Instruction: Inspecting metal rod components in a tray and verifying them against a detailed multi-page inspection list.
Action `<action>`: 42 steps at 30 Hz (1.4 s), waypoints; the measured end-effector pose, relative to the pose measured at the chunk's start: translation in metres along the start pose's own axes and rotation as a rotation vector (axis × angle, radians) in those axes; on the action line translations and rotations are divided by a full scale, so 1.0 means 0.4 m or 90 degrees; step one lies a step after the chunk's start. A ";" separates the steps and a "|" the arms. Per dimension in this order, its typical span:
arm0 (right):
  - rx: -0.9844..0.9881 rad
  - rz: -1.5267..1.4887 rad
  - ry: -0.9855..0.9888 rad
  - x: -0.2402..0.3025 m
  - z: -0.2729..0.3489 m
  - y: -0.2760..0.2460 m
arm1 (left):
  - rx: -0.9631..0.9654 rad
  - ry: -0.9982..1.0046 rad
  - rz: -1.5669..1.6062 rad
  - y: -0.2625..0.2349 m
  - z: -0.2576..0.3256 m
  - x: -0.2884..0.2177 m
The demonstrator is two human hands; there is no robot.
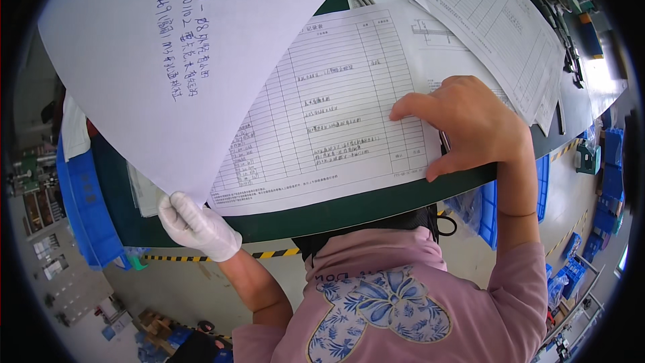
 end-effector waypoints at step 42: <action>-0.029 -0.021 -0.003 -0.011 0.002 -0.002 | 0.005 -0.011 0.037 0.001 0.000 0.003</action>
Point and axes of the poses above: each hand's wrist, its own z-axis away from the middle knuckle, its own y-axis out of the palm, x = y × z, the point moved 10 cm from there along -z, towards the middle knuckle, and after that the axes turned 14 degrees about x, right-handed, at the moved point
